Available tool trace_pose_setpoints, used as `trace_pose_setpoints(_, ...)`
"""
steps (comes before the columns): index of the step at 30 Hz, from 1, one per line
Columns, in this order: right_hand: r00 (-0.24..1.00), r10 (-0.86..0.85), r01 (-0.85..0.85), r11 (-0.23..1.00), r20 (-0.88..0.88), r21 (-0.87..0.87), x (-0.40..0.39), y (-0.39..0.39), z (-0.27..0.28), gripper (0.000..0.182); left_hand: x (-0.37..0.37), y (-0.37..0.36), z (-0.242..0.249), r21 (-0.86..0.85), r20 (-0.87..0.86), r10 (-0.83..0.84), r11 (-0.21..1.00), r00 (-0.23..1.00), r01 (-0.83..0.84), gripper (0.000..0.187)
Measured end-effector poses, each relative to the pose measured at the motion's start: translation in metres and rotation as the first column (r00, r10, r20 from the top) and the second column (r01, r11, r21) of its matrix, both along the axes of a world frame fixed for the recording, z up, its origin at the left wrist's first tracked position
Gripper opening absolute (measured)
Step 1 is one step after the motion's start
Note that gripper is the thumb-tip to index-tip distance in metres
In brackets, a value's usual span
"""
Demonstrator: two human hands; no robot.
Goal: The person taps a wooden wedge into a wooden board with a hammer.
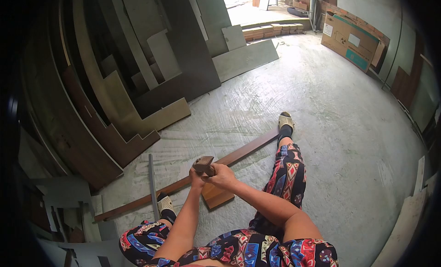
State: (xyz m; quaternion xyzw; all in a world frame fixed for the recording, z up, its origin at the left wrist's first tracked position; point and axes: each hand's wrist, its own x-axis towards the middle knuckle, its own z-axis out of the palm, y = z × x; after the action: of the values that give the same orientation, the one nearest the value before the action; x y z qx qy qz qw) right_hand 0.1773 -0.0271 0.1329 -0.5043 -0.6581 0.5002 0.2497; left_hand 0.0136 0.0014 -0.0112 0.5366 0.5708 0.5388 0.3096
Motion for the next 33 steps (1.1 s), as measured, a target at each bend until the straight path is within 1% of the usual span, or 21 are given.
trace_pose_setpoints(1,0.998,0.016,-0.016,1.0,0.064,-0.002,0.0,0.002,-0.007,0.034,-0.006,0.009,-0.028,-0.047,0.104,-0.013,0.999,0.995,0.018,0.031)
trace_pose_setpoints(2,0.997,0.005,-0.009,0.998,0.073,0.055,0.001,0.0,-0.007,0.033,-0.007,0.014,-0.037,-0.068,0.193,-0.021,0.997,0.981,0.035,0.031)
trace_pose_setpoints(4,0.996,-0.02,0.005,0.986,0.087,0.169,0.0,-0.002,-0.001,0.031,-0.005,0.02,-0.039,-0.082,0.358,-0.021,0.995,0.934,0.054,0.03)
trace_pose_setpoints(6,0.999,-0.001,0.006,0.991,-0.036,0.134,0.001,-0.006,0.012,0.034,-0.001,0.013,-0.038,-0.062,0.252,-0.017,0.998,0.968,0.034,0.03)
trace_pose_setpoints(7,0.995,0.008,0.004,0.993,-0.098,0.115,0.001,-0.007,0.016,0.035,0.003,0.005,-0.011,-0.038,0.056,-0.015,0.999,0.998,0.017,0.031)
trace_pose_setpoints(8,0.995,0.01,0.0,0.995,-0.102,0.096,0.001,-0.007,0.013,0.036,0.004,-0.001,0.004,-0.012,-0.145,-0.009,1.0,0.989,0.008,0.031)
trace_pose_setpoints(10,0.993,0.009,-0.001,0.998,-0.116,0.07,0.001,-0.003,0.005,0.04,0.001,0.002,-0.006,0.036,-0.147,0.013,0.999,0.989,-0.008,0.029)
trace_pose_setpoints(11,1.0,0.019,-0.019,0.999,-0.002,0.045,0.001,0.001,0.002,0.041,0.001,0.007,-0.01,0.06,-0.146,0.022,0.998,0.989,-0.013,0.027)
trace_pose_setpoints(13,0.974,0.042,-0.041,0.999,0.225,-0.009,0.002,0.005,-0.002,0.043,-0.004,0.013,-0.032,0.001,0.089,-0.04,0.999,0.995,0.04,0.024)
trace_pose_setpoints(14,0.973,0.018,-0.025,0.999,0.229,0.027,0.001,0.004,-0.004,0.041,-0.005,0.015,-0.041,-0.005,0.137,-0.051,0.999,0.989,0.053,0.022)
trace_pose_setpoints(15,0.972,-0.002,-0.013,0.998,0.236,0.064,0.0,0.003,-0.006,0.04,-0.004,0.014,-0.038,-0.011,0.186,-0.061,0.998,0.981,0.065,0.021)
trace_pose_setpoints(16,0.97,-0.019,-0.004,0.995,0.243,0.097,-0.001,0.001,-0.008,0.039,-0.002,0.012,-0.036,-0.001,0.166,-0.054,0.998,0.985,0.055,0.02)
trace_pose_setpoints(18,0.975,-0.006,-0.012,0.997,0.224,0.076,0.001,0.001,-0.011,0.038,-0.002,0.007,-0.033,0.023,0.073,-0.047,0.999,0.996,0.045,0.015)
trace_pose_setpoints(20,0.979,0.011,-0.021,0.999,0.203,0.046,0.001,0.003,-0.013,0.037,-0.002,0.007,-0.026,0.058,-0.078,-0.055,0.997,0.995,0.059,0.007)
trace_pose_setpoints(22,0.981,0.035,-0.037,0.999,0.189,0.007,0.002,0.006,-0.012,0.037,-0.004,0.008,-0.029,0.092,-0.004,-0.075,0.993,0.997,0.075,0.007)
trace_pose_setpoints(25,0.98,0.048,-0.047,0.999,0.194,-0.007,0.001,0.006,-0.009,0.037,-0.003,0.007,-0.028,0.088,0.147,-0.086,0.993,0.985,0.074,0.006)
trace_pose_setpoints(27,0.974,0.036,-0.04,0.999,0.224,0.013,0.0,0.006,-0.005,0.037,-0.004,0.005,-0.021,0.099,0.05,-0.068,0.993,0.996,0.063,0.01)
trace_pose_setpoints(29,0.97,0.025,-0.034,0.999,0.24,0.032,0.0,0.006,-0.004,0.037,-0.005,-0.003,0.0,0.147,-0.254,-0.016,0.988,0.967,0.055,0.016)
trace_pose_setpoints(32,0.968,0.02,-0.034,0.998,0.251,0.049,-0.001,0.007,-0.005,0.037,-0.007,-0.002,-0.001,0.144,-0.226,-0.022,0.988,0.974,0.056,0.024)
trace_pose_setpoints(33,0.965,0.021,-0.035,0.998,0.262,0.048,-0.001,0.008,-0.005,0.038,-0.005,-0.002,0.002,0.151,-0.206,-0.016,0.987,0.978,0.049,0.019)
